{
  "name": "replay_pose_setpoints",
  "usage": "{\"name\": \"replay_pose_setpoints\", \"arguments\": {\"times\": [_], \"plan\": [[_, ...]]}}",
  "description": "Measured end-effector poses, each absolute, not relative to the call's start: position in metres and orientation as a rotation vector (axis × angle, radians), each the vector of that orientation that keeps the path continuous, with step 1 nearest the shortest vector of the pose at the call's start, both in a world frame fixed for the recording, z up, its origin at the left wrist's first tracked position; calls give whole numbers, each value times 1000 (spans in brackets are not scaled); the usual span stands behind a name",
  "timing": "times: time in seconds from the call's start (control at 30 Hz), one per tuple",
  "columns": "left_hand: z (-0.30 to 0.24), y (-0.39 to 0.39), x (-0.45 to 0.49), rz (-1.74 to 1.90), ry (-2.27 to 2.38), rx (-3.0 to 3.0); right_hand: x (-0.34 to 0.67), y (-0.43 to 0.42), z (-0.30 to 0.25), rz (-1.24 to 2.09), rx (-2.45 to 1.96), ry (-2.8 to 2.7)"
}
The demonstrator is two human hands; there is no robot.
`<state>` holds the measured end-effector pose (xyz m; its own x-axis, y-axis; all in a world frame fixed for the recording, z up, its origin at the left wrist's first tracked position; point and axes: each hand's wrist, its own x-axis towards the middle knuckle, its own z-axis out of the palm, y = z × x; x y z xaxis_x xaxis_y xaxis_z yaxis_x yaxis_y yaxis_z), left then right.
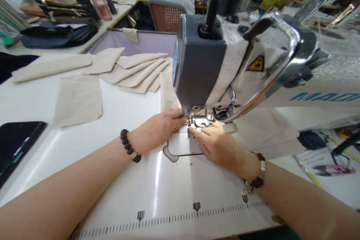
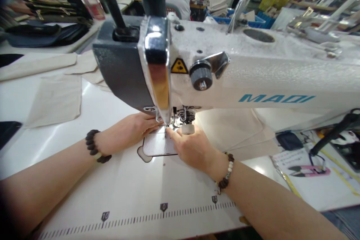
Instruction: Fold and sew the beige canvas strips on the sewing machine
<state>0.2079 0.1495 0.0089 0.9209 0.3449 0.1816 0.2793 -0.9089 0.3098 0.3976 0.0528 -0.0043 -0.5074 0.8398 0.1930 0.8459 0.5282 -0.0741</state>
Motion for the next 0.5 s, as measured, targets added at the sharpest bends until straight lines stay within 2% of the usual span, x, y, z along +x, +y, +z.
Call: {"name": "replay_pose_setpoints", "arguments": {"times": [0.4,0.5], "plan": [[9,151,207,313,484,2843,398,53,-3,-69,-1389,-2545],[19,132,204,174,578,2911,402,51,-1,-61,-1293,-2508]]}}
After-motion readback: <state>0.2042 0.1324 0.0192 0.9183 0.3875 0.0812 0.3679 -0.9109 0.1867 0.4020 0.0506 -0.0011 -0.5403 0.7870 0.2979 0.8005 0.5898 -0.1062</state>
